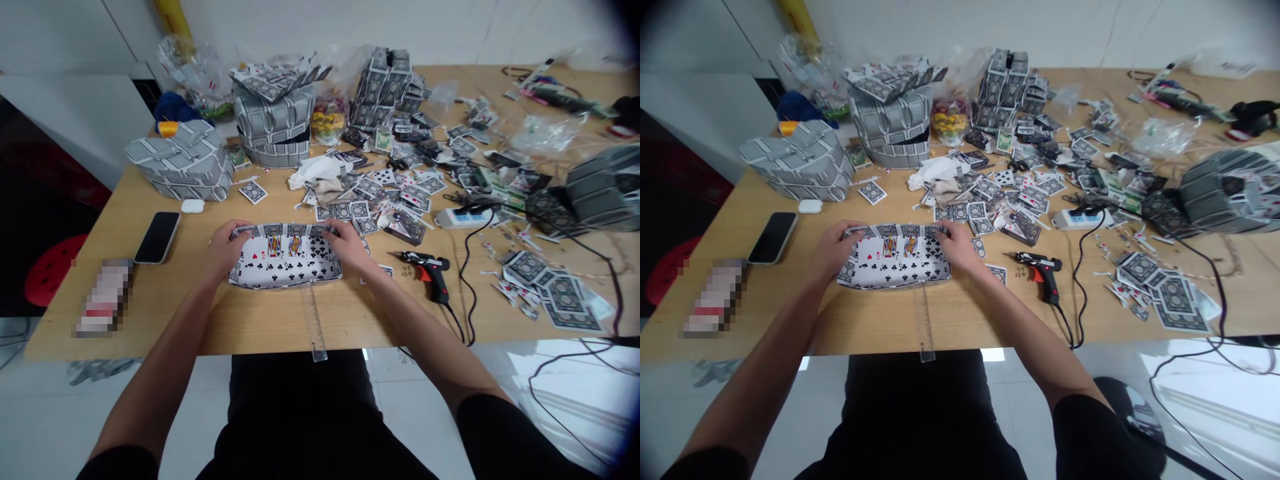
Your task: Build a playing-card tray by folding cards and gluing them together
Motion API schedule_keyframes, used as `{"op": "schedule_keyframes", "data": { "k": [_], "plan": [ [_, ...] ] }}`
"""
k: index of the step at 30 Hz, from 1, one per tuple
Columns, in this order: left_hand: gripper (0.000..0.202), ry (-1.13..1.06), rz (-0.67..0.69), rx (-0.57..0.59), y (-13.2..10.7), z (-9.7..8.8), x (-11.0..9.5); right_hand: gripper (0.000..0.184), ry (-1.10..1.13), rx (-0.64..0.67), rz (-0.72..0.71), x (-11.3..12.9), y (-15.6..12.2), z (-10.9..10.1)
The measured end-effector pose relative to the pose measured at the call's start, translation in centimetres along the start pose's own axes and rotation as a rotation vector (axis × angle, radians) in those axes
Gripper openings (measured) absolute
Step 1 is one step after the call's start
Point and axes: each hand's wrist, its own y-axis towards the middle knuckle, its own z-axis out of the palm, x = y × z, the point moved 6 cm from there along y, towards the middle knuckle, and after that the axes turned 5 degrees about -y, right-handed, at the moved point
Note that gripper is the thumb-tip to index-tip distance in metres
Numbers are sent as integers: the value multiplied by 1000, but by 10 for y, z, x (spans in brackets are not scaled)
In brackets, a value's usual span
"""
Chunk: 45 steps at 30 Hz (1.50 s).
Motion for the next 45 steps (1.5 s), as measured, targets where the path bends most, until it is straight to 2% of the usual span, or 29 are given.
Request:
{"op": "schedule_keyframes", "data": {
  "k": [5, 8, 11, 14, 18, 21, 27, 35, 38, 45],
  "plan": [
    [32, 85, 88, 132, 8, 7, -16, 22, -266, 80, -38, 14, 4, -5],
    [34, 111, 159, 210, 14, 14, -23, 19, -463, 158, -134, 33, 9, 0],
    [35, 79, 163, 188, 16, 17, -21, 22, -640, 204, -221, 49, 11, 10],
    [33, 12, 159, 143, 14, 17, -16, 32, -735, 204, -237, 53, 11, 18],
    [30, -58, 136, 152, 12, 18, -11, 50, -733, 199, -256, 49, 12, 23],
    [30, -79, 115, 147, 12, 18, -10, 56, -698, 217, -254, 47, 12, 24],
    [27, -68, 97, 167, 12, 19, -10, 52, -732, 235, -270, 52, 11, 25],
    [29, -57, 108, 179, 10, 19, -10, 53, -631, 216, -300, 49, 9, 21],
    [27, -147, 92, 170, 10, 19, -6, 52, -580, 198, -292, 49, 8, 19],
    [27, -354, -39, 137, 10, 19, 5, 48, -506, 177, -278, 47, 8, 18]
  ]
}}
